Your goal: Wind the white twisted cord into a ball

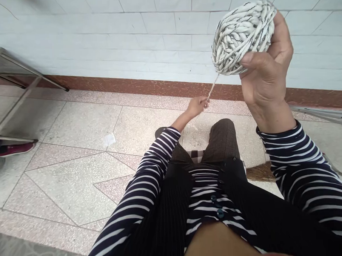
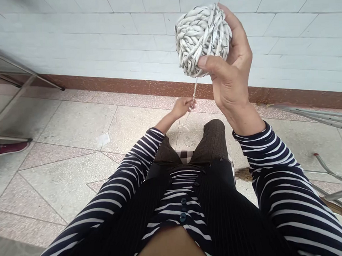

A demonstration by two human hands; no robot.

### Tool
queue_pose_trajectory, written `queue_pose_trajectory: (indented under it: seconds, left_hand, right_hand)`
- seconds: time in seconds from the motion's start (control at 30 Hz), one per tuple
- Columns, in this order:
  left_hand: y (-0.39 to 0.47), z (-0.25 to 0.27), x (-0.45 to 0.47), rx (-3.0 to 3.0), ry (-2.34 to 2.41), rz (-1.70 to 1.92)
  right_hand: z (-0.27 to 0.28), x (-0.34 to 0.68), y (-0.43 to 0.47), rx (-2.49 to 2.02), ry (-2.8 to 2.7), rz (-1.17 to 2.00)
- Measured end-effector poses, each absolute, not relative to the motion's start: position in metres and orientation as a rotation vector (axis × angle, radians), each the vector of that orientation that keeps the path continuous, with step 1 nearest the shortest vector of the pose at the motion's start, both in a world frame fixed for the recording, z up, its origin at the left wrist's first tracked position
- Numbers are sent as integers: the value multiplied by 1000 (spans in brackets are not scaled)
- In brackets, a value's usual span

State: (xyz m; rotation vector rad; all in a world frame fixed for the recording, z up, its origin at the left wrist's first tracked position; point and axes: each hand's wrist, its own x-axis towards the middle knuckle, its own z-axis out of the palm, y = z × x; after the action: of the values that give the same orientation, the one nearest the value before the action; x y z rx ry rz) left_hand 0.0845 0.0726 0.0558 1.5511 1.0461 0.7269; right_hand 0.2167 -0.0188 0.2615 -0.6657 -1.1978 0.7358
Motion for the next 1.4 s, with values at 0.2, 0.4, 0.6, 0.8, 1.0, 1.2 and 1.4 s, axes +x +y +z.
queue_pose_trajectory:
  seconds: [0.2, 0.4, 0.6, 0.8, 1.0, 1.2, 1.4]
  left_hand:
    - [10, 34, 73, 1487, 738, 598]
    - [15, 32, 6, 1570, 1089, 786]
    - [90, 45, 14, 1716, 1342, 964]
    - [100, 55, 95, 1846, 1165, 802]
    - [5, 38, 82, 1812, 634, 479]
    - [-2, 31, 13, 1521, 912, 655]
    - [35, 73, 43, 1448, 801, 944]
  right_hand:
    - [245, 234, -6, -607, -1148, 792]
    - [217, 251, 13, -567, -1098, 837]
    - [224, 238, 6, -546, -1145, 788]
    - [252, 233, -1, -516, -1250, 704]
    - [236, 253, 7, -595, -1172, 821]
    - [206, 255, 12, -708, -1046, 919]
    - [211, 237, 6, -654, -1048, 1004]
